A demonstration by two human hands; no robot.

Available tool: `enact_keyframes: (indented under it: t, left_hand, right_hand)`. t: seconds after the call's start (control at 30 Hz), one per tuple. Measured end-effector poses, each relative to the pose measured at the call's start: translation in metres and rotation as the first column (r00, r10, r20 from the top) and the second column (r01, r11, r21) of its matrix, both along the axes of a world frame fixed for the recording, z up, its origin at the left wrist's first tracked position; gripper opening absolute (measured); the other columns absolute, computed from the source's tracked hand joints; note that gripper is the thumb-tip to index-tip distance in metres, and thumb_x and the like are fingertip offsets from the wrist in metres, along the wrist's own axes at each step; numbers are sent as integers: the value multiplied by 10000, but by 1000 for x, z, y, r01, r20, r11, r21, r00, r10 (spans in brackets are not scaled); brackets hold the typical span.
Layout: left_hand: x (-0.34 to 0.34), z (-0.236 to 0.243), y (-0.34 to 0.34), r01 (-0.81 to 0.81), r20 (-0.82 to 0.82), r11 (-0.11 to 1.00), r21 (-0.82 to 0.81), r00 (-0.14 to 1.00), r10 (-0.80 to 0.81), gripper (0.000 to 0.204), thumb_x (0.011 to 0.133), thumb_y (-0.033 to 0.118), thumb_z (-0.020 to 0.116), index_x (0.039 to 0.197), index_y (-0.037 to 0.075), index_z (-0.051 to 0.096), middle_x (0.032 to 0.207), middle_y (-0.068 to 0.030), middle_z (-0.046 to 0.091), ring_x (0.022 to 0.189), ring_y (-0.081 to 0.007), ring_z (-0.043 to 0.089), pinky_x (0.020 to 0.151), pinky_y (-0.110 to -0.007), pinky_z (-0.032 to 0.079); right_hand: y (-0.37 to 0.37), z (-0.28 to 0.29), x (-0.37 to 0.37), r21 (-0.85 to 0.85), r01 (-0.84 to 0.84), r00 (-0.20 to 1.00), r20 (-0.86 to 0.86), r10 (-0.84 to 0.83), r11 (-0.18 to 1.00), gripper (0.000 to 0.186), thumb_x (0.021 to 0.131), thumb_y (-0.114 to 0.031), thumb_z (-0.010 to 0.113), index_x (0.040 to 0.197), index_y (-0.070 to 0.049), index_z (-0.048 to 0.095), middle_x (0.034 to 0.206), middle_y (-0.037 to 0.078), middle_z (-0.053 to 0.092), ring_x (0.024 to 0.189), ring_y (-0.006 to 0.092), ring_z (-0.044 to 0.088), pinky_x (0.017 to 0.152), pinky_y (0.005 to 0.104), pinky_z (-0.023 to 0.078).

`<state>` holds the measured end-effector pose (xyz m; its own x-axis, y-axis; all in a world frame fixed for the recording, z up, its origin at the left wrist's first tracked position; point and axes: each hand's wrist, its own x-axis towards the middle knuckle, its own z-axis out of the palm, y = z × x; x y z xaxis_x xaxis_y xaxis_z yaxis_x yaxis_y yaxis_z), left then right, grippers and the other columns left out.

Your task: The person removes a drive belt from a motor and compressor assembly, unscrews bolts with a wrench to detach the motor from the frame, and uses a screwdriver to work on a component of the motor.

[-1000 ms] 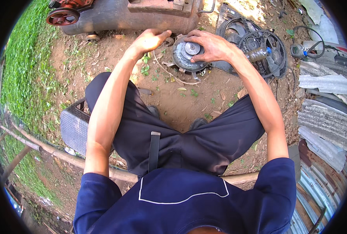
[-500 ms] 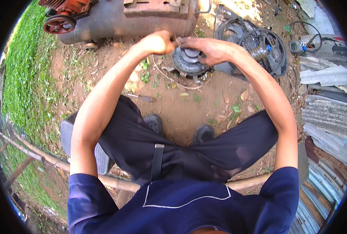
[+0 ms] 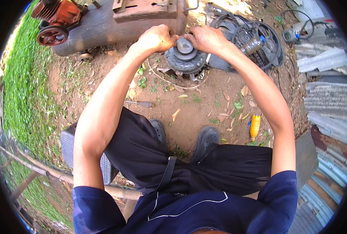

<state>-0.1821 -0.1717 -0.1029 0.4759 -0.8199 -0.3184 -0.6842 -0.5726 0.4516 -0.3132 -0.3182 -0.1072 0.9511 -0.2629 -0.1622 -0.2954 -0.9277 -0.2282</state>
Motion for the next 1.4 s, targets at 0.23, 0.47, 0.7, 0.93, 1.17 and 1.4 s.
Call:
enact_keyframes:
  t: [0.23, 0.47, 0.7, 0.93, 1.17, 1.4]
  left_hand:
    - [-54, -19, -25, 152, 289, 986, -74, 949, -125, 777, 712, 656, 702, 1142, 12, 639, 1030, -247, 674, 1033, -382, 644, 900, -447, 515]
    - [-63, -41, -19, 283, 463, 929, -238, 874, -147, 472, 902, 432, 611, 1178, 49, 588, 1069, -222, 636, 1082, -406, 583, 914, -452, 474]
    - [-83, -35, -48, -92, 593, 994, 64, 805, 36, 706, 948, 610, 381, 1029, -33, 661, 1008, -337, 639, 923, -473, 655, 768, -498, 549]
    - [-51, -2, -52, -127, -136, 845, 520, 964, 229, 882, 913, 734, 276, 1271, -14, 577, 985, -203, 660, 695, -202, 617, 642, -319, 500]
    - [-38, -14, -48, 218, -120, 868, 447, 976, -183, 449, 991, 394, 447, 1420, 266, 468, 887, -125, 624, 680, -175, 583, 632, -264, 480]
    - [-72, 4, -58, 514, 80, 858, -8, 855, -512, 608, 744, 325, 753, 1265, 59, 582, 1293, -242, 545, 1134, -323, 590, 939, -364, 486]
  right_hand:
    - [-54, -62, -39, 188, 26, 985, 165, -57, 982, 386, 926, -356, 511, 1029, -23, 674, 1019, 202, 685, 977, 374, 654, 863, 475, 510]
    - [-76, -98, -66, 182, 92, 996, -9, -92, 979, 355, 930, -305, 540, 1161, -53, 635, 1043, 202, 685, 1006, 367, 647, 882, 459, 502]
    - [-94, -125, -93, 228, 224, 936, -323, -143, 948, 363, 931, -306, 534, 1118, -11, 631, 916, 207, 693, 797, 330, 688, 696, 445, 555]
    - [-85, -116, -99, 177, 155, 931, -356, -83, 972, 422, 924, -327, 532, 887, 75, 656, 737, 207, 675, 584, 319, 662, 519, 431, 546]
    - [-106, -190, -65, 87, -130, 942, -300, 151, 988, 350, 839, -307, 546, 950, -25, 720, 963, 238, 688, 923, 358, 674, 805, 460, 527]
    - [-101, -149, -92, 167, -56, 995, -76, 69, 984, 390, 862, -336, 519, 991, -13, 695, 946, 267, 675, 927, 404, 659, 808, 480, 521]
